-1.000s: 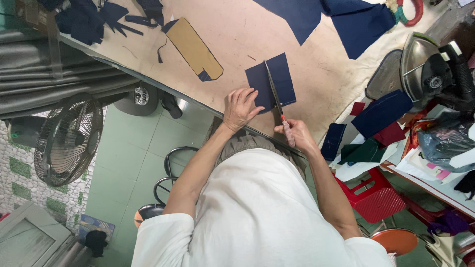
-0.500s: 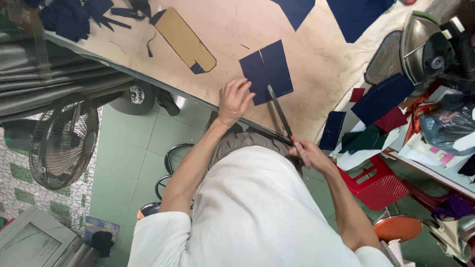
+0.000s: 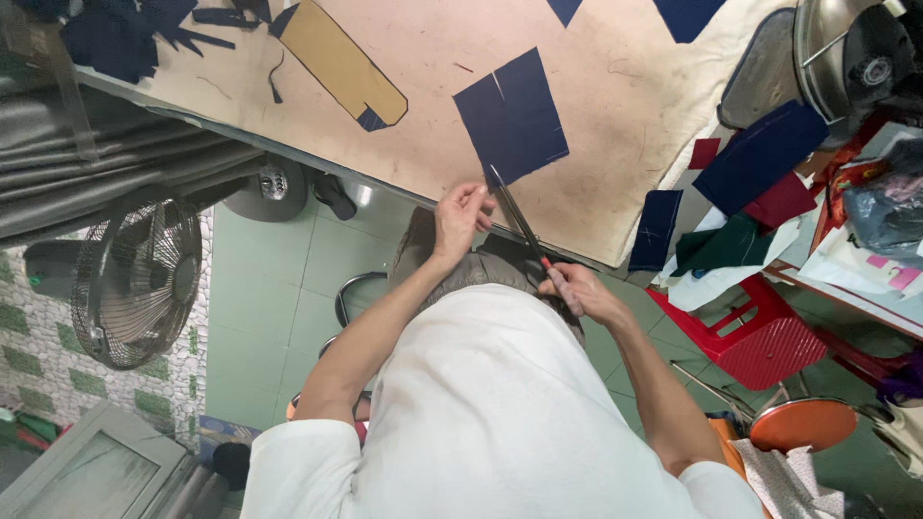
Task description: The person uses shears to cut a piece of dark blue fabric following a cardboard template on a work table. They trim the edges, remove the template, and cut additional pieces of the same fabric.
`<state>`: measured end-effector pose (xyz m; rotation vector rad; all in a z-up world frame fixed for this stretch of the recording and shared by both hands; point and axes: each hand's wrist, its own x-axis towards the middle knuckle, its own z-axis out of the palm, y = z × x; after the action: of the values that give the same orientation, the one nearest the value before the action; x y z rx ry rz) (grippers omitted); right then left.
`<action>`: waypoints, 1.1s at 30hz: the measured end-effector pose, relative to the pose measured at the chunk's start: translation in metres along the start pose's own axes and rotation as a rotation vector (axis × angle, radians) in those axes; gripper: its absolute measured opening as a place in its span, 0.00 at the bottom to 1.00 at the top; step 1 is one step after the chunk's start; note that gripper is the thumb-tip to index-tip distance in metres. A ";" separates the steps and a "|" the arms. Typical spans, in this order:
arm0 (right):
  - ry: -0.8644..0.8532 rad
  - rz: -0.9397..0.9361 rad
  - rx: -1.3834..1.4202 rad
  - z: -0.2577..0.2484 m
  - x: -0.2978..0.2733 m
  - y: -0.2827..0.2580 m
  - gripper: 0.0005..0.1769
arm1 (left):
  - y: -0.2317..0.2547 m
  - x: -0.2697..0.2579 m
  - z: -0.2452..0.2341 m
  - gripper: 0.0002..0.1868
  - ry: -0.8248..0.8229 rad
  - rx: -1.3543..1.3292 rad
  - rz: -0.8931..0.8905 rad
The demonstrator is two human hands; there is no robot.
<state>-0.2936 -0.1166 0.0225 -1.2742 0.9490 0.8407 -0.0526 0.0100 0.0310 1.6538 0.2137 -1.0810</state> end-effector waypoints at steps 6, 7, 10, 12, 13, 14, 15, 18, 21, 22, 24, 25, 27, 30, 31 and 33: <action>0.042 -0.030 -0.001 0.015 0.019 0.008 0.19 | -0.008 0.015 0.014 0.15 -0.042 -0.013 -0.016; 0.049 -0.028 0.000 0.016 0.019 0.006 0.18 | -0.007 0.014 0.014 0.14 -0.042 -0.019 -0.017; 0.065 -0.021 0.008 0.020 0.018 0.002 0.18 | -0.006 0.014 0.013 0.13 -0.044 -0.028 -0.025; 0.075 -0.020 0.012 0.022 0.022 0.003 0.17 | -0.007 0.015 0.013 0.13 -0.044 -0.032 -0.029; 0.080 -0.018 0.036 0.023 0.026 0.005 0.17 | -0.009 0.016 0.013 0.13 -0.043 -0.029 -0.026; 0.084 -0.016 0.059 0.023 0.030 0.007 0.17 | -0.010 0.017 0.013 0.12 -0.041 -0.027 -0.024; 0.083 -0.017 0.059 0.024 0.031 0.008 0.17 | -0.008 0.017 0.012 0.12 -0.040 -0.027 -0.023; 0.060 0.004 0.040 0.025 0.027 0.007 0.18 | -0.005 0.016 0.010 0.13 -0.060 -0.034 -0.046; 0.050 0.029 0.027 0.021 0.002 -0.019 0.17 | -0.004 0.016 0.008 0.13 -0.075 -0.074 -0.060; 0.058 0.043 0.013 0.019 -0.010 -0.036 0.18 | -0.002 0.015 0.007 0.13 -0.087 -0.073 -0.056; 0.066 0.057 0.001 0.021 -0.010 -0.036 0.19 | 0.000 0.014 0.006 0.13 -0.100 -0.070 -0.052; 0.062 0.060 0.016 0.024 0.002 -0.018 0.18 | 0.001 0.014 0.006 0.13 -0.103 -0.078 -0.057; 0.059 0.063 0.033 0.028 0.013 -0.004 0.18 | 0.002 0.014 0.006 0.13 -0.108 -0.084 -0.062; 0.073 0.064 0.052 0.029 0.011 -0.013 0.18 | 0.001 0.015 0.004 0.14 -0.134 -0.092 -0.059; 0.069 0.058 0.041 0.028 0.012 -0.013 0.19 | -0.001 0.016 0.004 0.14 -0.139 -0.098 -0.057; 0.064 0.054 0.032 0.029 0.011 -0.014 0.19 | -0.002 0.016 0.003 0.14 -0.143 -0.101 -0.058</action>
<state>-0.2730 -0.0893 0.0189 -1.2592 1.0477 0.8273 -0.0462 0.0025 0.0173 1.4814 0.2203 -1.2084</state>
